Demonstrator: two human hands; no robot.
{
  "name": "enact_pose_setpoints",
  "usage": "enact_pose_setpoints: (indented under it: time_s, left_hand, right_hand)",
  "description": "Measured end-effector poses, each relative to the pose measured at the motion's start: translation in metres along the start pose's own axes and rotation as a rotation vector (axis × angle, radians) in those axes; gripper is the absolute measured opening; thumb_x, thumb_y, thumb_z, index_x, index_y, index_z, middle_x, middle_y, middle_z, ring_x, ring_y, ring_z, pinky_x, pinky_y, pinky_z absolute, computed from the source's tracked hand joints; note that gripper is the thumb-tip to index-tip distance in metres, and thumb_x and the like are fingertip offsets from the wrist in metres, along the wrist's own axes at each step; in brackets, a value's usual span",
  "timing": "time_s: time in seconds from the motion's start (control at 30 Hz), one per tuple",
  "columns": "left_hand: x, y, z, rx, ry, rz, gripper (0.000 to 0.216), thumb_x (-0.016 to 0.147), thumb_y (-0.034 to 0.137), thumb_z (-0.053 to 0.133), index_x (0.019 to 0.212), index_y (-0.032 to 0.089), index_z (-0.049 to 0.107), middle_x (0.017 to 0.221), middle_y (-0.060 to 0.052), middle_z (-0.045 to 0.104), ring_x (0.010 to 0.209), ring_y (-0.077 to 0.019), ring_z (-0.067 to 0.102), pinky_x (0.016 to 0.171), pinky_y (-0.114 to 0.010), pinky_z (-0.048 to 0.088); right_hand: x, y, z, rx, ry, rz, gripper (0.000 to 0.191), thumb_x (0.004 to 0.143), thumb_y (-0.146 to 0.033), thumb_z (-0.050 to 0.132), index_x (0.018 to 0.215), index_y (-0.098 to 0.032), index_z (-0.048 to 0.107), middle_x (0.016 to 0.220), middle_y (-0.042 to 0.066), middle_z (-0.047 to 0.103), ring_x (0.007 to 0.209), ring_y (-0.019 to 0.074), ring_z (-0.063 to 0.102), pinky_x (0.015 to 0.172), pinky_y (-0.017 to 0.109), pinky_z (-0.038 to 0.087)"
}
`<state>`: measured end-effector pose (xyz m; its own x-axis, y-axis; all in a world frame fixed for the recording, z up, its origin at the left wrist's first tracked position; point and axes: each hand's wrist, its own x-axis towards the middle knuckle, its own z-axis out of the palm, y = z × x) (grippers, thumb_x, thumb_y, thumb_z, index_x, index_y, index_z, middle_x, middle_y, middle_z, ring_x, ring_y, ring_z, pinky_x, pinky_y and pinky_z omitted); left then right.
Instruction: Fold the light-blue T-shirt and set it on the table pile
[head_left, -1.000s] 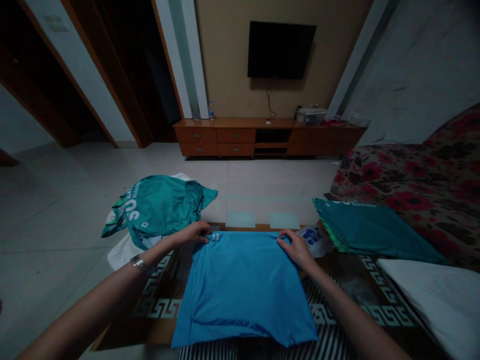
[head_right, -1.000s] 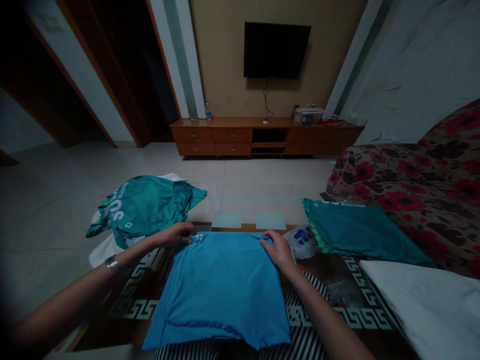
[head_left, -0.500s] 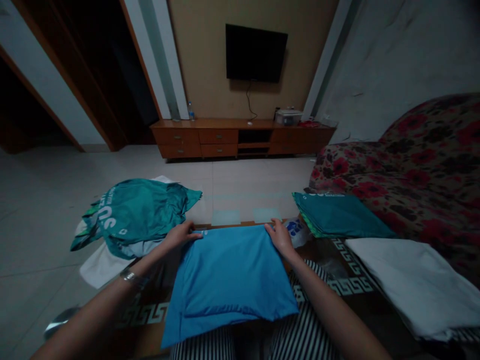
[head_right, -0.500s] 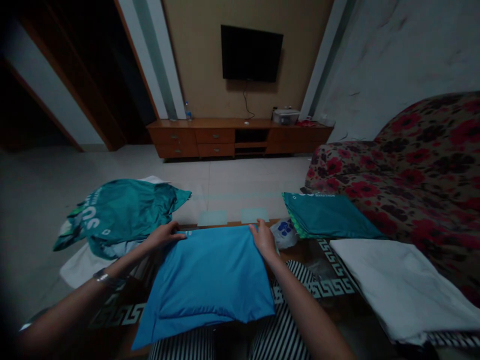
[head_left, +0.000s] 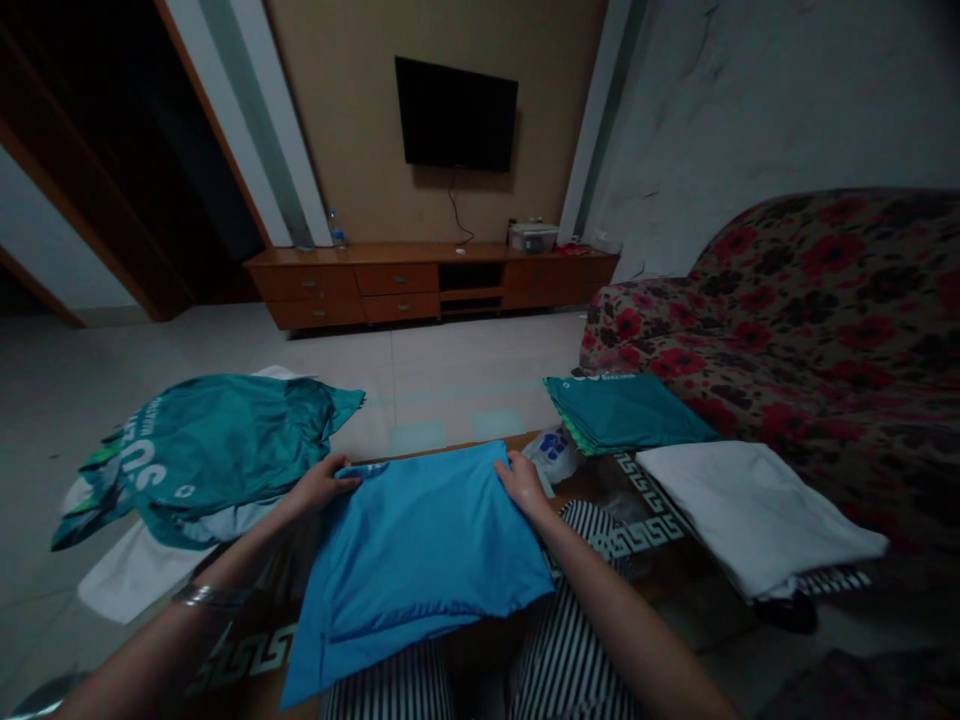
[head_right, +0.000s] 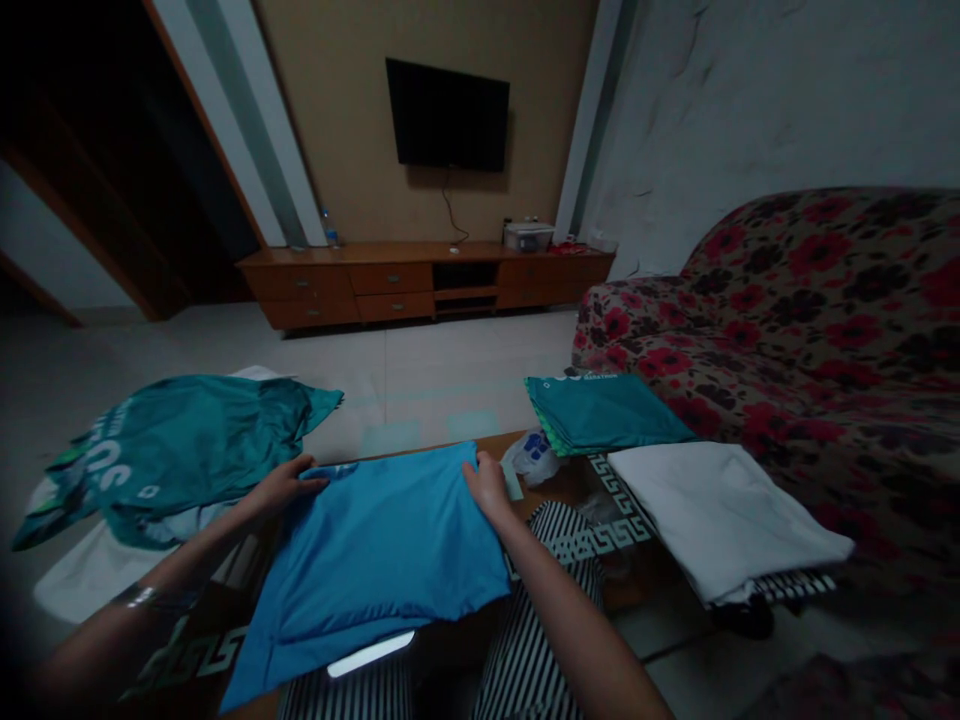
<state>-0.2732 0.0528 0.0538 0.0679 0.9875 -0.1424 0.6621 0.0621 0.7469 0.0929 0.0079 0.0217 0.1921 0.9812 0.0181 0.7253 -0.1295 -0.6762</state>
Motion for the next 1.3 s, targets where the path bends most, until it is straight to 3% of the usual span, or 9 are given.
enact_pose_setpoints:
  time_s: [0.17, 0.27, 0.4, 0.5, 0.63, 0.77, 1.13, 1.3]
  left_hand:
    - [-0.010, 0.005, 0.006, -0.086, 0.026, -0.029, 0.044, 0.055, 0.054, 0.067, 0.076, 0.017, 0.060, 0.064, -0.002, 0.062, 0.063, -0.0188, 0.057, 0.054, -0.025, 0.043]
    - [-0.015, 0.006, 0.014, -0.127, 0.152, -0.003, 0.045, 0.061, 0.055, 0.065, 0.084, 0.016, 0.062, 0.071, -0.005, 0.066, 0.068, -0.0207, 0.060, 0.058, -0.026, 0.046]
    - [-0.014, 0.019, 0.029, -0.110, 0.297, 0.108, 0.040, 0.071, 0.052, 0.059, 0.091, 0.017, 0.062, 0.086, -0.006, 0.067, 0.082, -0.0222, 0.061, 0.069, -0.028, 0.048]
    - [-0.009, 0.043, 0.039, -0.117, 0.361, 0.187, 0.036, 0.075, 0.048, 0.055, 0.092, 0.017, 0.062, 0.090, -0.005, 0.065, 0.088, -0.0220, 0.059, 0.078, -0.029, 0.046]
    - [-0.001, 0.089, 0.047, -0.207, 0.424, 0.263, 0.033, 0.076, 0.046, 0.055, 0.093, 0.018, 0.060, 0.091, -0.003, 0.063, 0.089, -0.0202, 0.057, 0.082, -0.027, 0.045]
    - [0.010, 0.144, 0.057, -0.395, 0.443, 0.342, 0.034, 0.072, 0.044, 0.060, 0.093, 0.018, 0.060, 0.087, -0.001, 0.061, 0.082, -0.0167, 0.055, 0.076, -0.024, 0.044]
    - [0.072, 0.295, 0.116, -0.665, 0.331, 0.559, 0.024, 0.071, 0.034, 0.063, 0.086, 0.015, 0.059, 0.077, 0.000, 0.057, 0.071, -0.0122, 0.051, 0.069, -0.022, 0.042]
    - [0.085, 0.353, 0.147, -0.735, 0.247, 0.619, 0.020, 0.069, 0.030, 0.063, 0.082, 0.016, 0.058, 0.074, 0.001, 0.054, 0.069, -0.0113, 0.048, 0.068, -0.021, 0.040]
  right_hand:
    - [0.001, -0.001, 0.007, 0.204, -0.031, -0.012, 0.021, 0.082, -0.032, 0.058, 0.083, -0.013, 0.068, 0.089, 0.011, 0.072, 0.083, 0.0229, 0.065, 0.075, 0.028, 0.047]
    - [0.000, 0.001, 0.006, 0.298, 0.061, -0.076, 0.021, 0.082, -0.029, 0.054, 0.083, -0.014, 0.070, 0.088, 0.009, 0.073, 0.084, 0.0230, 0.065, 0.078, 0.031, 0.048]
    - [0.001, 0.008, -0.010, 0.414, 0.156, -0.126, 0.029, 0.082, -0.033, 0.051, 0.095, -0.016, 0.071, 0.096, 0.008, 0.073, 0.089, 0.0225, 0.065, 0.083, 0.032, 0.049]
    - [0.007, 0.016, -0.034, 0.542, 0.216, -0.144, 0.034, 0.080, -0.040, 0.054, 0.097, -0.015, 0.071, 0.096, 0.008, 0.073, 0.089, 0.0239, 0.065, 0.083, 0.035, 0.050]
    - [0.021, 0.026, -0.076, 0.673, 0.262, -0.146, 0.038, 0.076, -0.046, 0.058, 0.096, -0.017, 0.071, 0.096, 0.006, 0.073, 0.088, 0.0227, 0.065, 0.081, 0.035, 0.052]
    - [0.039, 0.032, -0.126, 0.829, 0.323, -0.153, 0.041, 0.070, -0.046, 0.067, 0.098, -0.017, 0.071, 0.096, 0.004, 0.073, 0.084, 0.0205, 0.065, 0.080, 0.034, 0.053]
    - [0.098, 0.068, -0.288, 0.890, 0.398, -0.193, 0.054, 0.051, -0.051, 0.080, 0.091, -0.017, 0.068, 0.079, 0.001, 0.072, 0.063, 0.0141, 0.061, 0.066, 0.029, 0.051]
    - [0.111, 0.095, -0.347, 0.872, 0.453, -0.178, 0.058, 0.047, -0.051, 0.083, 0.090, -0.016, 0.068, 0.074, 0.000, 0.071, 0.058, 0.0122, 0.058, 0.061, 0.027, 0.050]
